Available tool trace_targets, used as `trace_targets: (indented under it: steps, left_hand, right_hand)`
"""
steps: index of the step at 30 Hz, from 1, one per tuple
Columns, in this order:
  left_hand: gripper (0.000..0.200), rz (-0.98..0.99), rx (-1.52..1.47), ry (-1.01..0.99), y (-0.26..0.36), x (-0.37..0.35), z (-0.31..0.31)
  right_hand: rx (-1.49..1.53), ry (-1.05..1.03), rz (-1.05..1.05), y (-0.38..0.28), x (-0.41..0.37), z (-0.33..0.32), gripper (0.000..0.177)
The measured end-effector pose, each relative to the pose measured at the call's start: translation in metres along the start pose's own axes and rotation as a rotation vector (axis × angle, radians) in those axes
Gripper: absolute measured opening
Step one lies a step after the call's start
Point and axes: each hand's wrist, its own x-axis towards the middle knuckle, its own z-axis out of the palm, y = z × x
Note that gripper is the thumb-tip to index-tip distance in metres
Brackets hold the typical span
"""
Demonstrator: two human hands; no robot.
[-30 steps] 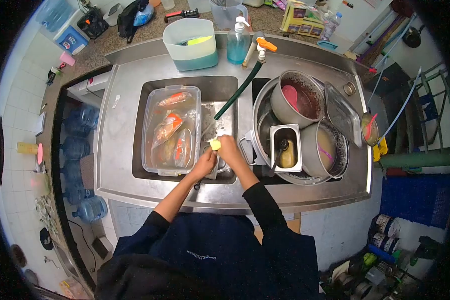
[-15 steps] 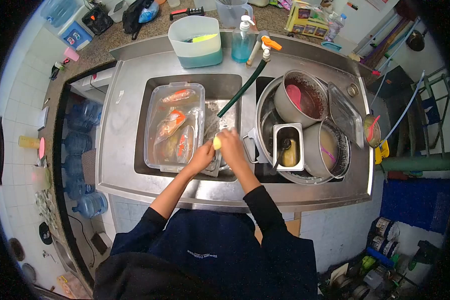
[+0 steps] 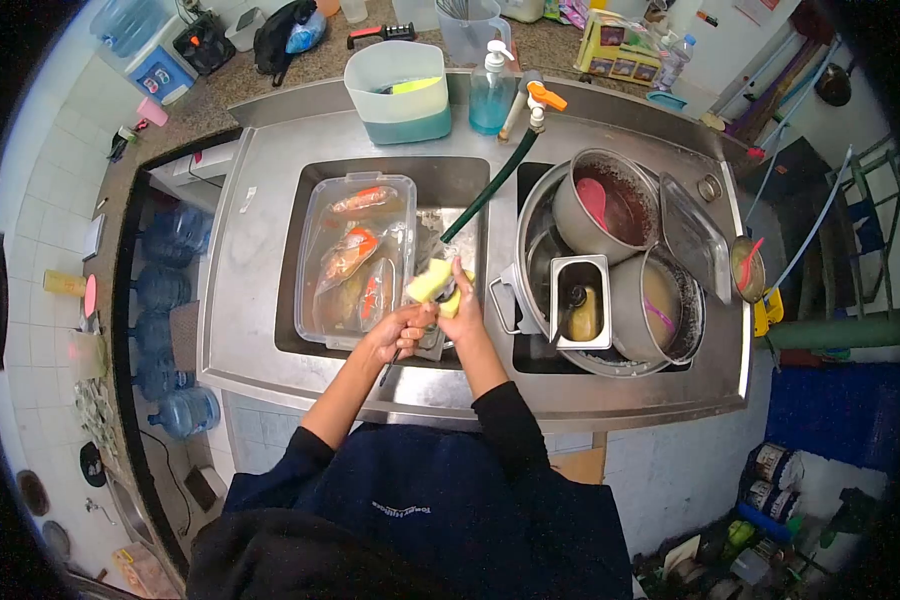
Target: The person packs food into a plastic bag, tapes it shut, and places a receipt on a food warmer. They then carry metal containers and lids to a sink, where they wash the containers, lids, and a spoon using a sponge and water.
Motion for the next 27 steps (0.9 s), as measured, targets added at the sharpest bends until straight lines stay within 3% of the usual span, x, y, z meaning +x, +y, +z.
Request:
trace_targets:
  steps: [4,6,7,8,10,11,12,14,15,16,18,20,21,22,23,24,26,27]
  left_hand:
    - [0.022,-0.101,-0.027,-0.039,0.006,-0.010,0.004]
    - [0.024,-0.201,-0.035,0.010,0.010,-0.014,0.008]
    - [0.024,-0.201,-0.036,0.008,0.011,-0.016,0.009]
    - [0.023,-0.238,-0.032,0.023,0.012,-0.018,0.009]
    - [0.021,-0.280,-0.024,0.033,0.011,-0.018,0.013]
    - [0.019,-0.215,0.120,0.099,0.006,-0.018,0.017]
    - [0.017,-0.149,0.266,0.163,0.003,-0.019,0.021]
    - [0.014,-0.130,0.350,0.122,0.005,-0.023,0.027]
    - [0.016,-0.076,0.368,0.107,0.004,-0.025,0.028]
    - [0.018,-0.019,0.386,0.091,0.004,-0.025,0.029]
    - [0.020,0.021,0.384,0.071,0.003,-0.023,0.028]
    - [0.021,0.051,0.391,0.052,0.002,-0.017,0.019]
    - [0.024,0.183,0.641,0.185,-0.001,-0.005,0.011]
    - [0.026,0.321,0.883,0.317,-0.005,0.008,-0.002]
    - [0.035,0.436,1.206,0.380,-0.008,0.018,-0.017]
    - [0.035,0.424,1.208,0.373,-0.013,0.020,-0.023]
    - [0.041,0.620,1.807,0.515,-0.022,0.025,-0.037]
    - [0.040,0.613,1.809,0.505,-0.024,0.028,-0.046]
  right_hand:
    - [-0.003,0.048,0.001,0.001,0.015,-0.009,0.035]
    - [-0.695,-0.047,-0.437,-0.006,0.008,-0.006,0.034]
    - [-1.098,-0.141,-0.708,-0.008,0.011,-0.017,0.025]
    - [-1.098,-0.137,-0.709,-0.013,0.001,-0.006,0.025]
    - [-1.862,-0.532,-1.138,-0.025,-0.018,0.013,0.027]
    - [-1.895,-0.561,-1.083,-0.026,-0.017,0.013,0.027]
    - [-1.899,-0.549,-1.083,-0.026,-0.015,0.011,0.027]
    - [-1.378,-0.196,-0.775,-0.022,-0.001,0.001,0.023]
    - [-0.940,-0.027,-0.701,-0.016,0.016,-0.010,0.020]
    - [-0.465,0.235,-0.511,-0.018,0.021,-0.006,0.036]
    - [0.105,0.348,-0.205,-0.020,0.028,-0.003,0.045]
    - [-0.049,0.163,-0.158,0.004,0.018,-0.006,0.052]
    - [-0.109,0.083,-0.012,0.012,0.009,-0.012,0.055]
    - [-0.023,0.089,0.058,0.023,0.008,-0.014,0.049]
    - [-0.239,0.164,-0.105,0.038,0.017,-0.029,0.046]
    - [-0.454,0.240,-0.264,0.050,0.027,-0.048,0.044]
    - [-0.606,0.320,-0.251,0.051,0.028,-0.065,0.045]
    - [-0.766,0.388,-0.235,0.050,0.027,-0.074,0.046]
